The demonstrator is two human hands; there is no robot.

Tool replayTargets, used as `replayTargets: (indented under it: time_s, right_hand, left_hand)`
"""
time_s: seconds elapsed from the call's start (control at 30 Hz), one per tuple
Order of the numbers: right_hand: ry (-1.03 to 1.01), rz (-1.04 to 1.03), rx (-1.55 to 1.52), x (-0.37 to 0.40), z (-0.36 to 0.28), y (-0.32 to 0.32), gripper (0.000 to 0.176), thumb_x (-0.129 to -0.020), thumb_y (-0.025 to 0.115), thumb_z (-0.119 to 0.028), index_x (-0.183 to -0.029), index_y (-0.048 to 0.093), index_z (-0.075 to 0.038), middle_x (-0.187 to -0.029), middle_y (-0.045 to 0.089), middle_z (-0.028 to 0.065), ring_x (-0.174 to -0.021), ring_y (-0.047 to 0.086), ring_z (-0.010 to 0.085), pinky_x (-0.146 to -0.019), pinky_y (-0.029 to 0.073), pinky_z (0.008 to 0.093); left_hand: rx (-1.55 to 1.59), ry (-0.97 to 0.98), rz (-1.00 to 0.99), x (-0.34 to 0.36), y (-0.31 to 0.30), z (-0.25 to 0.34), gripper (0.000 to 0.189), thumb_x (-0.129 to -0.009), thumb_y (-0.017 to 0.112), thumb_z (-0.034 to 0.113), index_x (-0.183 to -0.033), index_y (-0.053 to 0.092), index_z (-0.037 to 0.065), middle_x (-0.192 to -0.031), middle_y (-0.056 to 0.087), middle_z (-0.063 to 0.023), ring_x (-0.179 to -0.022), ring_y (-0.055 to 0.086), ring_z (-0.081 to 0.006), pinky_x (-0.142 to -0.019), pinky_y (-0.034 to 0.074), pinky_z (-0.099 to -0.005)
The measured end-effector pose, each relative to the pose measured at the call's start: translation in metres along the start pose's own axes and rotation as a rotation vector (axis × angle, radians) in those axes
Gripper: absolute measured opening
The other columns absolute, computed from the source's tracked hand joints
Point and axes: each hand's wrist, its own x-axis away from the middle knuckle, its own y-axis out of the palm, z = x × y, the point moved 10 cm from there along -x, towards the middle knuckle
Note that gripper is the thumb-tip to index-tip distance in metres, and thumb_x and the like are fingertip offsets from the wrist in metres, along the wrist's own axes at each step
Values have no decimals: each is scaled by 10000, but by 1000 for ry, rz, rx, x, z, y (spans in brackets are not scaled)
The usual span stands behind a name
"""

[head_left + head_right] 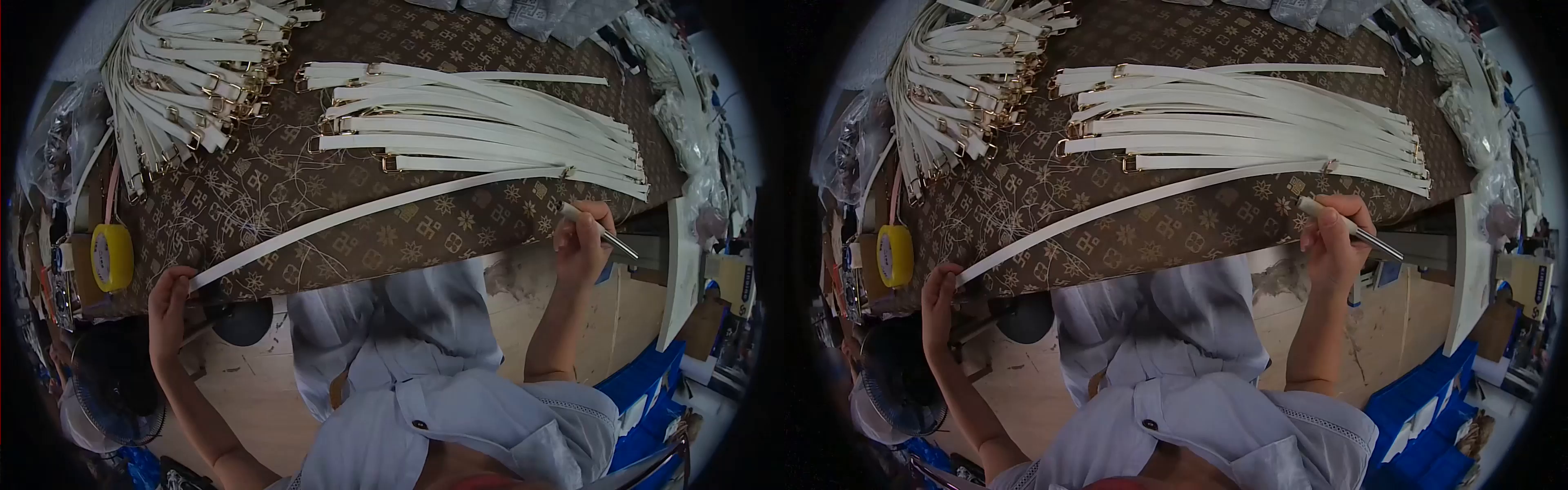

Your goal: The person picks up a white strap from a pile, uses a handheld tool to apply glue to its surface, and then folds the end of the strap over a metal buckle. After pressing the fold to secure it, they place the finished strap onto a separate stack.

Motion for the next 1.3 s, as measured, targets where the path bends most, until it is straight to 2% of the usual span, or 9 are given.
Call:
replayTargets:
  time_s: [0.2,0.37,0.57,0.7,0.9,1.07,1.17,1.23,1.3]
  right_hand:
    - [-14,57,-28,0,-1,-14,166,-846,609,-111,-902,563,39,-704,587,116,-466,473,100,-399,393,208]
    - [-30,107,-22,1,-6,-23,181,-848,610,-129,-901,563,37,-651,556,93,-454,464,97,-397,388,210]
    - [-87,174,4,5,-20,-40,219,-855,602,-175,-896,560,36,-613,531,84,-441,443,96,-382,362,216]
    - [-154,218,-13,10,-34,-47,222,-865,583,-176,-900,549,41,-601,515,80,-437,424,96,-379,351,214]
    - [-235,225,-34,16,-47,-59,232,-870,571,-177,-910,533,48,-595,492,86,-432,408,103,-372,342,220]
    - [-242,256,-98,22,-44,-74,214,-872,554,-159,-911,529,50,-626,497,92,-434,411,109,-373,333,224]
    - [-248,237,-104,24,-46,-81,192,-872,542,-133,-914,528,53,-653,496,89,-447,424,113,-377,332,228]
    - [-293,248,-72,26,-51,-86,177,-875,534,-128,-926,532,41,-661,478,72,-457,420,109,-383,329,227]
    - [-285,249,-108,29,-45,-95,172,-878,531,-135,-928,532,29,-661,463,60,-456,402,103,-386,320,221]
  left_hand:
    - [7,-56,-10,-2,2,1,195,-962,443,189,-979,574,46,-767,519,38,-718,460,-42,-651,368,-189]
    - [-6,-74,-11,-12,1,1,200,-955,445,201,-973,574,50,-703,446,49,-659,416,-43,-591,325,-200]
    - [-50,-125,-28,-15,1,-1,210,-958,440,213,-979,569,48,-721,449,47,-664,419,-43,-600,338,-196]
    - [-52,-47,-56,-20,-2,-8,210,-958,446,217,-982,569,49,-736,452,49,-665,419,-43,-602,346,-198]
    - [-45,-49,-74,-20,0,-7,198,-955,464,215,-978,570,51,-754,457,50,-671,423,-47,-601,353,-205]
    - [-63,-117,-70,-20,0,-7,201,-955,464,213,-996,571,49,-763,464,46,-681,427,-48,-619,361,-208]
    - [-56,-32,19,-23,6,14,193,-955,463,197,-996,577,48,-791,494,43,-706,451,-52,-639,373,-202]
    - [-124,166,104,-30,21,63,181,-952,461,174,-991,584,47,-819,517,43,-736,474,-57,-659,386,-199]
    - [-69,207,59,-42,59,111,173,-947,460,148,-991,591,44,-829,546,32,-761,496,-67,-678,399,-210]
